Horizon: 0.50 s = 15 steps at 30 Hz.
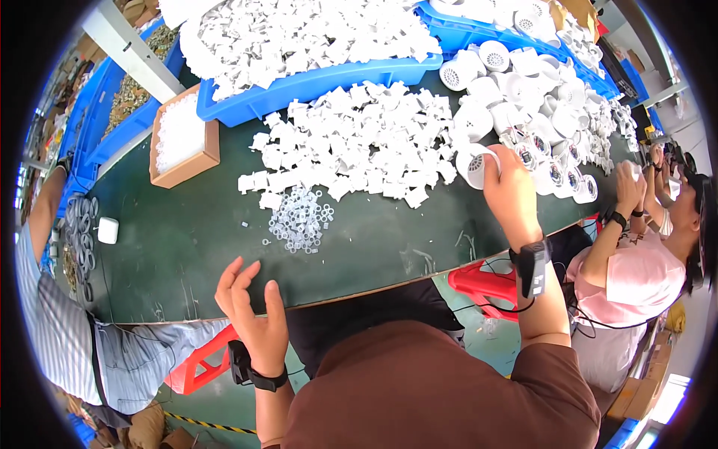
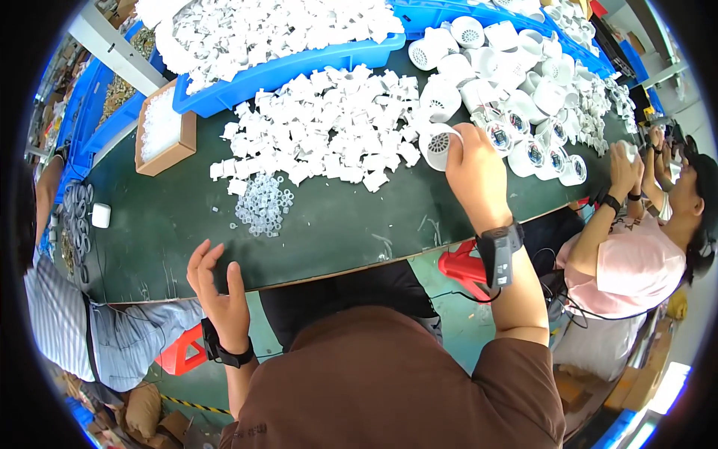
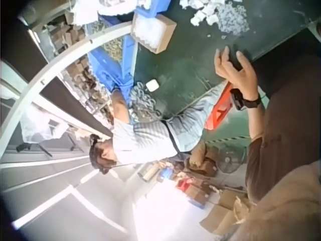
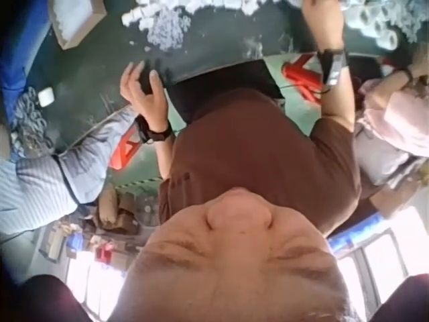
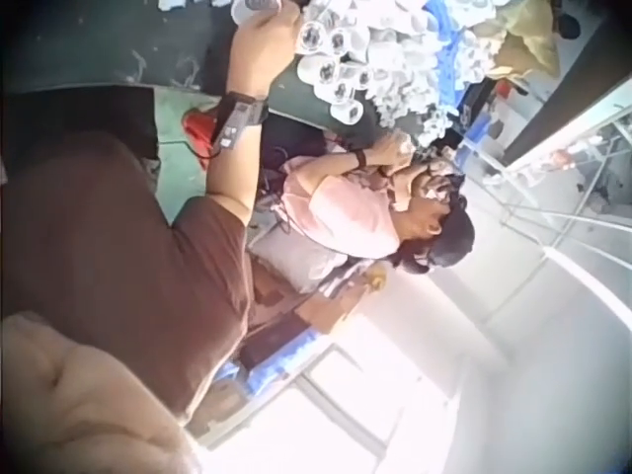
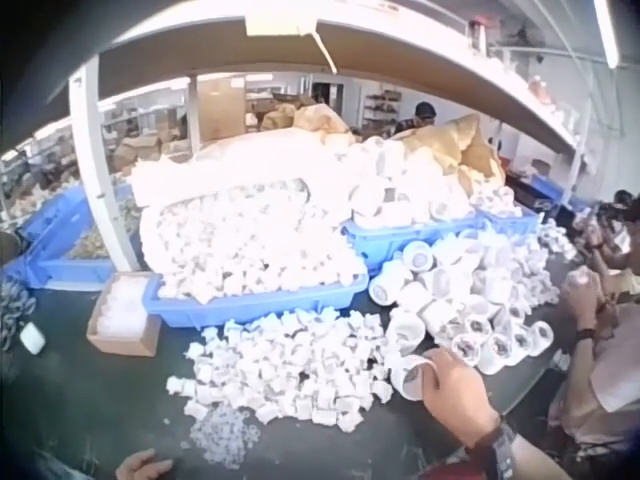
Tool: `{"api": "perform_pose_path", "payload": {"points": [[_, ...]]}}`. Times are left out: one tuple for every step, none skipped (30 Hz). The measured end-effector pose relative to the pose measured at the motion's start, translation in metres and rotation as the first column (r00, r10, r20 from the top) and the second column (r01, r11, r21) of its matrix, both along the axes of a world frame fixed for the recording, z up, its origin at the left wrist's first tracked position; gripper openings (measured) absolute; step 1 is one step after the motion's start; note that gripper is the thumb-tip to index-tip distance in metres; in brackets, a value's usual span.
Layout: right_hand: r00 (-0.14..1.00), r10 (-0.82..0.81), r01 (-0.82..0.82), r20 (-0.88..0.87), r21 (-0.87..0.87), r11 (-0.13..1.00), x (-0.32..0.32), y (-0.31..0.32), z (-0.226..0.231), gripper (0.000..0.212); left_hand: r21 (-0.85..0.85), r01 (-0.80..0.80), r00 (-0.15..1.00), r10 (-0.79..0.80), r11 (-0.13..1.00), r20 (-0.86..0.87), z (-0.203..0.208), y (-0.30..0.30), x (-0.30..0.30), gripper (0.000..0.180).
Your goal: The person picks up a camera housing and a small white component, fits them together by hand, and then places the assembled unit onto the table.
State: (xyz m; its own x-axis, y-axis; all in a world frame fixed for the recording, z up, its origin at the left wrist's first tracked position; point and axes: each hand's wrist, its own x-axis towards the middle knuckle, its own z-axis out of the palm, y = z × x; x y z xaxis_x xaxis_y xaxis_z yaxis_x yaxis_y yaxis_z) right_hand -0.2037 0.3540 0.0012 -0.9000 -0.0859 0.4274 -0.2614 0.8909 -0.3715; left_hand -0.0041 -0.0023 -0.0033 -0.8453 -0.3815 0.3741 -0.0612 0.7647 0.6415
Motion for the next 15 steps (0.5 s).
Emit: {"api": "perform_pose_path", "payload": {"points": [[1.0,0.003,-0.003,-0.003,-0.046,0.999,-0.005,0.003,0.0,0.024,-0.002,0.004,1.0,-0.004,1.0,-0.007,0.001,0.001,-0.001,0.032],[0.999,0.005,0.0,0.047,-0.102,0.995,-0.011,0.007,0.006,0.03,-0.001,0.02,1.0,-0.02,1.0,-0.011,0.002,0.001,-0.001,0.031],[0.999,0.003,0.001,0.042,-0.107,0.994,-0.015,0.004,0.017,0.03,-0.002,0.034,0.999,-0.034,0.999,-0.011,0.001,0.001,-0.001,0.031],[0.971,-0.05,0.087,0.233,-0.148,0.985,-0.015,-0.002,0.036,0.033,-0.009,0.033,0.999,-0.033,0.999,-0.009,-0.001,-0.001,0.0,0.03],[0.904,-0.091,0.177,0.417,-0.173,0.969,-0.016,-0.009,0.052,0.037,-0.011,0.034,0.999,-0.034,0.999,-0.015,-0.004,-0.003,0.002,0.03],[0.901,-0.064,0.134,0.43,-0.136,0.982,-0.016,-0.013,0.064,0.044,0.028,0.041,0.999,-0.04,0.999,-0.009,-0.006,-0.004,0.003,0.029],[0.904,-0.068,0.137,0.421,-0.136,0.981,-0.021,-0.008,0.059,0.044,0.066,0.047,0.999,-0.047,0.997,-0.004,-0.008,-0.004,0.004,0.028],[0.923,0.038,0.001,0.382,-0.102,0.995,-0.031,0.001,0.044,0.046,0.067,0.052,0.999,-0.051,0.996,-0.014,-0.007,-0.003,0.005,0.028],[0.928,0.141,-0.129,0.346,-0.058,0.99,-0.036,0.008,0.038,0.048,0.09,0.054,0.999,-0.053,0.994,-0.01,-0.005,0.0,0.005,0.027],[0.931,0.126,-0.126,0.342,-0.021,0.992,-0.035,0.005,0.038,0.045,0.111,0.053,0.999,-0.052,0.992,-0.007,-0.004,0.002,0.004,0.026],[0.937,0.117,-0.119,0.329,-0.016,0.993,-0.04,0.007,0.032,0.045,0.113,0.062,0.998,-0.06,0.992,-0.021,-0.004,0.002,0.004,0.026],[0.941,0.119,-0.129,0.316,0.009,0.992,-0.047,0.011,0.021,0.041,0.133,0.048,0.999,-0.047,0.99,-0.008,-0.003,0.003,0.005,0.026],[0.945,0.117,-0.135,0.304,0.037,0.99,-0.05,0.012,0.021,0.037,0.155,0.036,0.999,-0.038,0.987,0.005,-0.004,0.002,0.006,0.025],[0.943,0.083,-0.109,0.321,0.062,0.992,-0.051,0.011,0.024,0.031,0.138,0.039,0.999,-0.04,0.99,0.003,-0.005,0.002,0.005,0.026],[0.948,0.073,-0.097,0.309,0.066,0.993,-0.052,0.011,0.026,0.031,0.14,0.051,0.999,-0.051,0.989,-0.01,-0.006,0.001,0.007,0.026]]}}
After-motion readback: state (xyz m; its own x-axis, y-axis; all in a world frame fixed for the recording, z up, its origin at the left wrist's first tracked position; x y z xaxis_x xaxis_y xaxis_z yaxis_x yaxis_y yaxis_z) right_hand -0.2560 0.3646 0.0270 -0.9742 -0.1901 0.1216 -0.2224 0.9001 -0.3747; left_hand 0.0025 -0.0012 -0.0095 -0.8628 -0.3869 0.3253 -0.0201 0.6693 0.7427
